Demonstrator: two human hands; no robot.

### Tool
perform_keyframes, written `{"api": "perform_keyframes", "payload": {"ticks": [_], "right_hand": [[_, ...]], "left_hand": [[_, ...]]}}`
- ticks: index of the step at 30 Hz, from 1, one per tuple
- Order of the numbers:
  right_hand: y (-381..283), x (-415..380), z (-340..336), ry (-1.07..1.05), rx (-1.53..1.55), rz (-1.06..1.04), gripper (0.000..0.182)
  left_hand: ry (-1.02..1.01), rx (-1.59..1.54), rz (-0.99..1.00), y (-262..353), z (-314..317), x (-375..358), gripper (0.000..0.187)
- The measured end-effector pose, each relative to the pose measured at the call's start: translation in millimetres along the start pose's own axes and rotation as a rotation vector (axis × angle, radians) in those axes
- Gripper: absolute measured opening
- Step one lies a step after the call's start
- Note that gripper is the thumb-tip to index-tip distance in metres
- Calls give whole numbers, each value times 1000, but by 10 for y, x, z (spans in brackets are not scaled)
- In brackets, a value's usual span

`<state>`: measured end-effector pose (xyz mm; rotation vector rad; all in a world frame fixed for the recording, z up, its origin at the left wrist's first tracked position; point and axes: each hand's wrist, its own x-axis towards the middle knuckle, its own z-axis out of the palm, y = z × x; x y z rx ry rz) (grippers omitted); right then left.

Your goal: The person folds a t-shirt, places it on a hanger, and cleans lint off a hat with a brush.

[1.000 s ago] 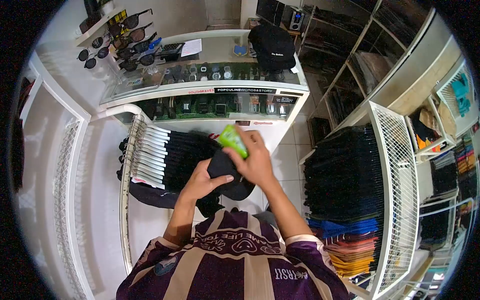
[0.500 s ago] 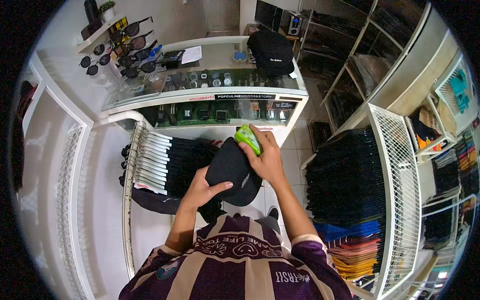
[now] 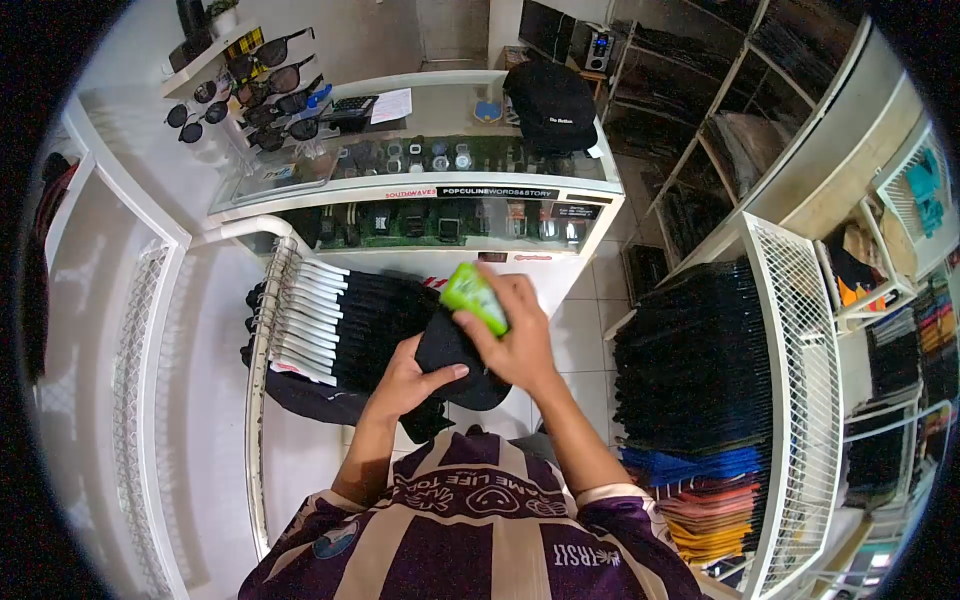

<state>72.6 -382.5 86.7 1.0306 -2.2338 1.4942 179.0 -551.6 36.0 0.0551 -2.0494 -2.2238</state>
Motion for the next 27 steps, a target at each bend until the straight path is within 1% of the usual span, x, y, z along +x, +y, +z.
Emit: {"api": "perform_keyframes", "payload": {"ticks": [2, 3, 5, 6, 7, 8, 10, 11, 12, 14, 15, 16, 17, 18, 20, 22, 23, 24, 26, 27], "right_hand": [[-43, -75, 78, -82, 22, -55, 62], [48, -59, 115, -29, 53, 19, 61], [393, -12, 116, -27, -51, 149, 56], [457, 12, 105, -9, -131, 201, 55], [505, 12, 78, 17, -124, 211, 54], [539, 5, 73, 15, -123, 205, 54], [264, 7, -44, 48, 33, 83, 53], [119, -4, -67, -39, 58, 66, 55], [52, -35, -30, -96, 58, -13, 59], [15, -114, 81, -106, 109, 15, 60], [147, -94, 113, -92, 144, 78, 60], [275, -69, 116, -98, 83, 172, 58], [382, -47, 105, -75, 14, 212, 58], [347, 1, 81, -47, -55, 258, 57], [216, 32, -26, -7, -37, 255, 55], [-32, 27, -92, 9, 64, 56, 55], [-111, -8, -82, -73, 68, 25, 56], [-163, -46, -52, -161, 82, 21, 57], [-9, -67, 36, -82, 70, 67, 56], [141, -57, 60, -62, -5, 136, 55]], "left_hand": [[-59, 191, 28, 11, -42, -7, 40], [-59, 193, 27, 16, -50, -21, 40], [-89, 26, 1, 32, -45, -66, 42], [-86, 26, 1, 69, -29, -85, 42], [-49, -17, 18, 127, 0, -96, 41], [-10, -61, 39, 156, 9, -86, 39], [11, -74, 1, 154, 1, -63, 37], [20, -81, -32, 149, 4, -58, 35], [16, -80, -31, 101, -6, -58, 35], [-39, 123, 40, -22, -42, -49, 34], [-43, 79, 36, 5, -20, -52, 31], [-40, 77, 35, 19, -2, -69, 31], [-28, 79, 48, 31, 9, -82, 31], [-22, 82, 58, 45, 16, -100, 31], [9, 26, 49, 99, 53, -86, 33], [44, -36, 34, 74, 56, -94, 35], [7, 34, 23, 24, 14, -83, 37], [-30, 104, 14, -4, -7, -68, 39], [-60, 105, 3, -23, -6, -62, 39], [-81, 103, -8, -28, -2, -69, 39]]}}
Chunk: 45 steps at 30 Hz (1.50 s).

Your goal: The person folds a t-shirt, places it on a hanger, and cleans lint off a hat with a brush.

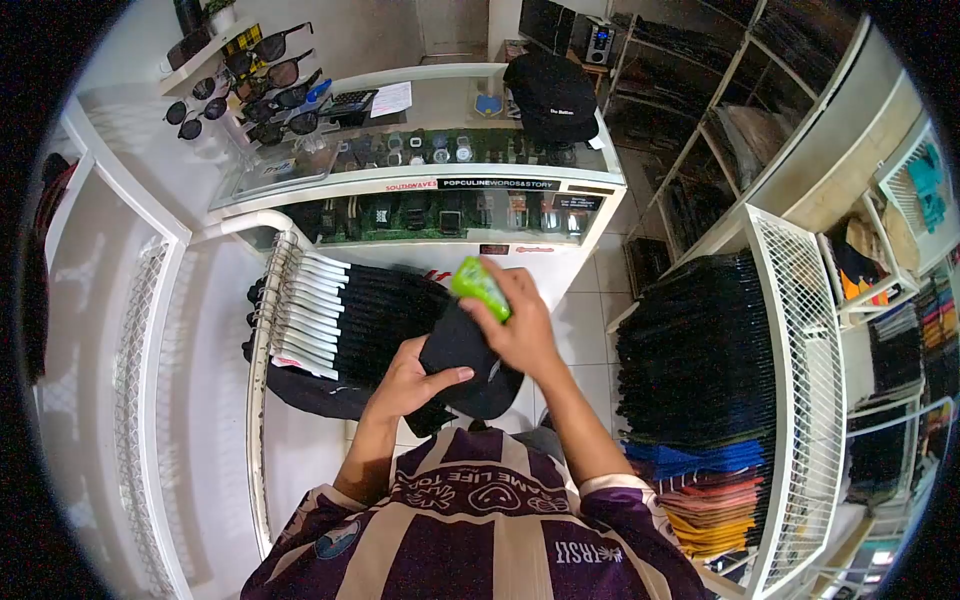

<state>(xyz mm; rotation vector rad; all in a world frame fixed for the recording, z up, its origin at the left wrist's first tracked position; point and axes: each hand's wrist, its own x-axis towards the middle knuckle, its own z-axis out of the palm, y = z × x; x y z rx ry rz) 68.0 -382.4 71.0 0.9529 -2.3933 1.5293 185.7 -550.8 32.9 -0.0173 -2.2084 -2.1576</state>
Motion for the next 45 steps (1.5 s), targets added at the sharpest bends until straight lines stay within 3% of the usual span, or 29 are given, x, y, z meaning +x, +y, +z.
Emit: {"api": "perform_keyframes", "payload": {"ticks": [3, 5, 9, 11, 13, 15, 19, 21, 25, 28, 30, 31, 33, 35, 39, 41, 43, 45], "right_hand": [[235, 41, -43, 55, -134, 89, 54], [67, 24, -148, 123, -24, 48, 55], [-315, -121, -136, -84, 52, -105, 60], [-82, -95, -38, 8, 71, -138, 58], [202, 9, -62, 49, -70, 102, 57], [244, 26, -117, 69, -113, 114, 57], [-194, -72, -206, 12, 49, -173, 61], [-297, -104, -153, -85, 63, -114, 58], [350, -20, -104, 113, -86, 80, 56], [477, -105, -243, 147, 2, 24, 55], [444, -204, -326, 114, 357, 185, 53], [484, -238, -355, 113, 357, 180, 53], [572, -325, -367, 43, 683, 449, 52], [617, -363, -334, 76, 796, 482, 50], [596, -356, -359, 55, 481, 286, 53], [472, -342, -414, -6, 255, 171, 53], [319, -338, -409, 8, 240, 200, 56], [118, -318, -435, 115, -430, -115, 65]], "left_hand": [[4, -7, 60, 125, 23, -55, 40], [55, -44, 65, 151, 43, -14, 38], [35, 40, 7, 5, 4, 4, 39], [17, 89, 42, 23, 17, 15, 38], [-7, -72, 17, 71, 52, -11, 35], [37, -97, 42, 40, 99, -21, 35], [36, -43, -4, -7, 74, 18, 35], [5, -9, 1, -7, 67, 28, 36], [-5, -29, 100, -4, 52, 11, 37], [81, -160, 89, 187, 48, -3, 39], [77, -164, 85, 193, 7, -3, 39], [62, -165, 97, 203, -11, 28, 40], [68, -186, 116, 145, -8, 45, 38], [27, -203, 115, 118, 0, 51, 38], [-76, -146, 112, 215, -5, 110, 38], [19, -307, -81, 286, 42, 127, 39], [32, -278, -79, 232, 52, 132, 40], [49, -244, -68, 193, 51, 148, 40]]}}
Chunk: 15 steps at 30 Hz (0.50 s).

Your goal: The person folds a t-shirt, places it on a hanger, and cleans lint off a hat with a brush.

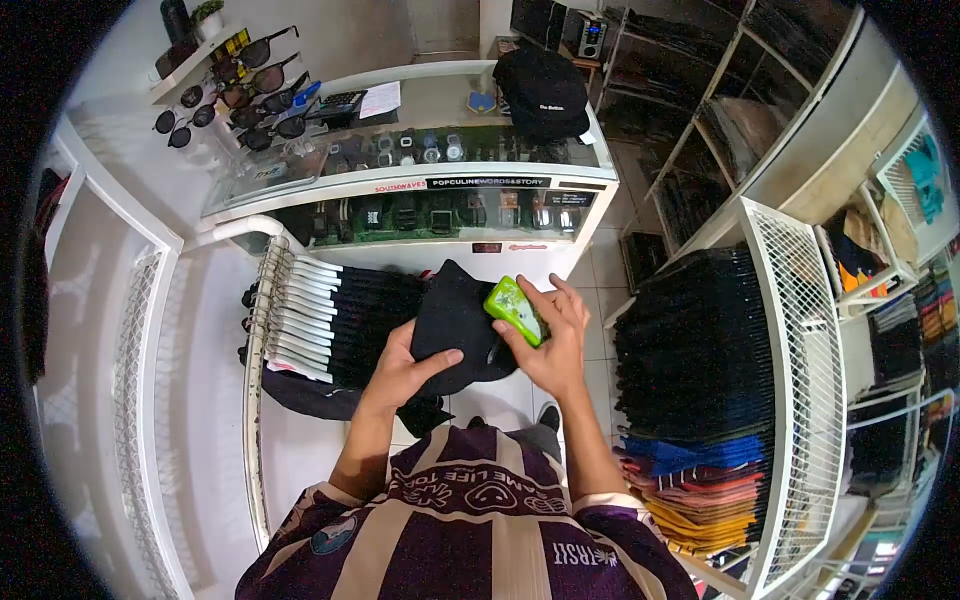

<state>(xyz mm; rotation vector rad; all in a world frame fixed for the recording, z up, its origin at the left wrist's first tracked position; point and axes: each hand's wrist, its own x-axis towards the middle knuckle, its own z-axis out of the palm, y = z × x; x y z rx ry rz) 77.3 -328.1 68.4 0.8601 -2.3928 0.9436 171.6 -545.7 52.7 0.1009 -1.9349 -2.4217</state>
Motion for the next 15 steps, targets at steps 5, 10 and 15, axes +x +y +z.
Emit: {"api": "perform_keyframes", "payload": {"ticks": [5, 10, 15], "right_hand": [[-427, 38, 35, -83, 405, -137, 69], [-84, 306, 290, -71, 337, 130, 59], [-377, 293, 71, -65, 518, 0, 64]], "left_hand": [[-20, 179, 104, -269, -58, -15, 37], [-64, 155, 95, -108, -60, -71, 38], [42, 6, 62, -90, 4, -135, 35]]}}
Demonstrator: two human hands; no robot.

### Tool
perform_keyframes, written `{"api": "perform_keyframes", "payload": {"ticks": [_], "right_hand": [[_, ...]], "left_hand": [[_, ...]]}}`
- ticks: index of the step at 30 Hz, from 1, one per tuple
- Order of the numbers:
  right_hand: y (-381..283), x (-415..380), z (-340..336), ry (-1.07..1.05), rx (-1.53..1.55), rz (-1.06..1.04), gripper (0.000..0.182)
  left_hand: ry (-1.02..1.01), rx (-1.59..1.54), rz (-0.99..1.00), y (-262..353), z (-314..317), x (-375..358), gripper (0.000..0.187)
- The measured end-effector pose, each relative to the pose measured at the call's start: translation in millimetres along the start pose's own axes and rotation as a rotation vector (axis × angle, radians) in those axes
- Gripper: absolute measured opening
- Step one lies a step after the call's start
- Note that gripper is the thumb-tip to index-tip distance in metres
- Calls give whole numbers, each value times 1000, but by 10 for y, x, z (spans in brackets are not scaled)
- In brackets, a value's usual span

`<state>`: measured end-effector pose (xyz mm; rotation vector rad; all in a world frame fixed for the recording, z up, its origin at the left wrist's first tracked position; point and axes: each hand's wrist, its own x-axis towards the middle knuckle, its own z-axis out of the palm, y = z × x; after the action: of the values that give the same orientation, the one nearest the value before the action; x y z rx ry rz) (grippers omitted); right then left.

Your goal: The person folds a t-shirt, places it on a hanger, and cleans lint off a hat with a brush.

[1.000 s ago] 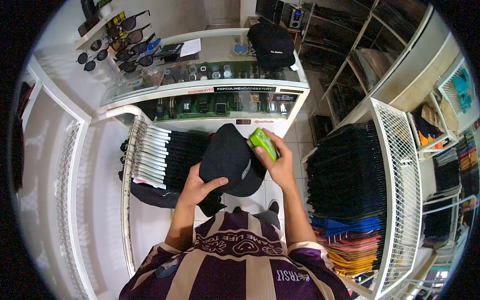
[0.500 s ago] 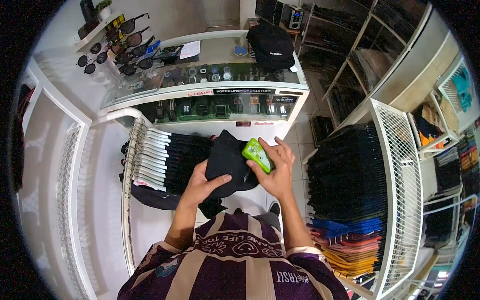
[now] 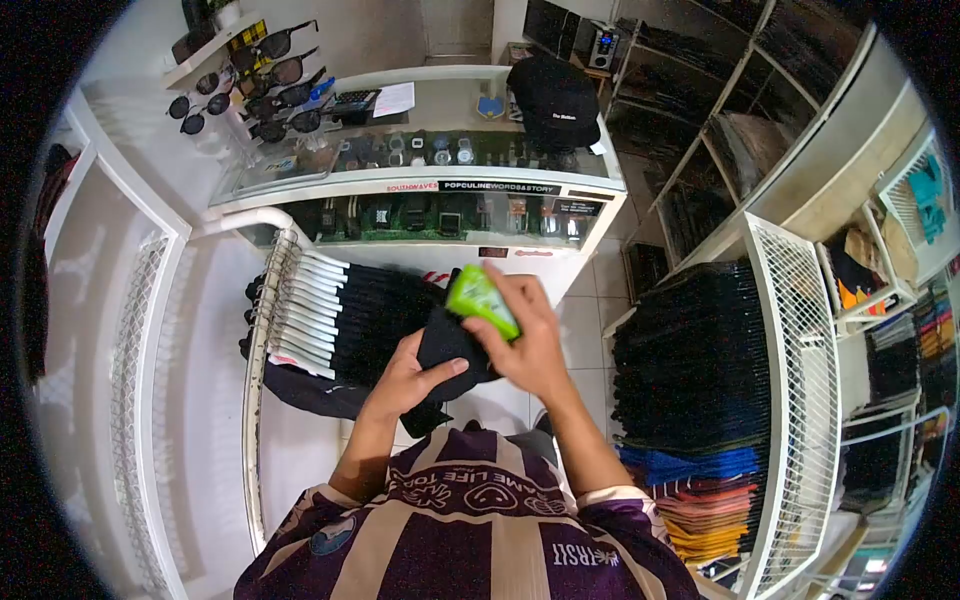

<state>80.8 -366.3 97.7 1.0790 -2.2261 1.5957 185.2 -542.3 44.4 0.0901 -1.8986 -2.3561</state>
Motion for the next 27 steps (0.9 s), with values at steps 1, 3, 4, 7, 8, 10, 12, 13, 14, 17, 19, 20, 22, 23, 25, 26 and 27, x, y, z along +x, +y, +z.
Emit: {"api": "perform_keyframes", "payload": {"ticks": [1, 3, 4, 7, 8, 10, 12, 13, 14, 17, 19, 20, 22, 23, 25, 26, 27], "right_hand": [[-27, -14, 57, -60, -16, -91, 66], [92, -1, 154, -28, 1, -43, 63], [196, 47, 154, -27, -55, 45, 61], [375, 83, 85, -7, -171, 156, 55], [375, 68, 37, 45, -107, 116, 54], [95, 72, -43, 54, -12, 47, 55], [19, -14, 46, -24, -10, 9, 59], [20, -53, 112, -45, 13, 23, 60], [162, -39, 159, 29, 14, 3, 58], [565, -20, 109, 79, -170, 111, 57], [433, 31, 39, 108, -110, 138, 57], [280, 24, 3, 110, 2, 83, 57], [39, -34, -11, 21, 46, 3, 57], [-49, -51, 59, -54, 53, -11, 58], [158, -51, 184, 54, -11, 58, 58], [334, -39, 201, 62, -75, 132, 57], [366, 15, 195, 67, -136, 207, 57]], "left_hand": [[-58, 157, 4, -3, -30, 14, 33], [-128, 315, 9, -6, -48, 9, 31], [-128, 206, -1, -9, -38, 21, 31], [-125, 96, 13, 7, -14, -30, 34], [-112, 88, 49, 17, -13, -17, 38], [-58, 63, -1, 3, -20, 1, 32], [-68, 107, -58, -32, -36, -11, 26], [-78, 108, -56, -4, -25, 3, 26], [-102, 86, -25, 42, 0, -5, 26], [-124, 102, 13, 55, -14, -16, 26], [-68, 59, 105, 41, -1, -19, 27], [-57, 57, 105, 59, -13, -8, 27], [-98, 8, -76, 100, -30, -24, 28], [-106, 11, -82, 96, -19, -28, 28], [-107, 18, -67, 88, 37, -15, 28], [-114, 18, -63, 64, 65, -6, 28], [-111, 11, -1, 24, 79, -10, 27]]}}
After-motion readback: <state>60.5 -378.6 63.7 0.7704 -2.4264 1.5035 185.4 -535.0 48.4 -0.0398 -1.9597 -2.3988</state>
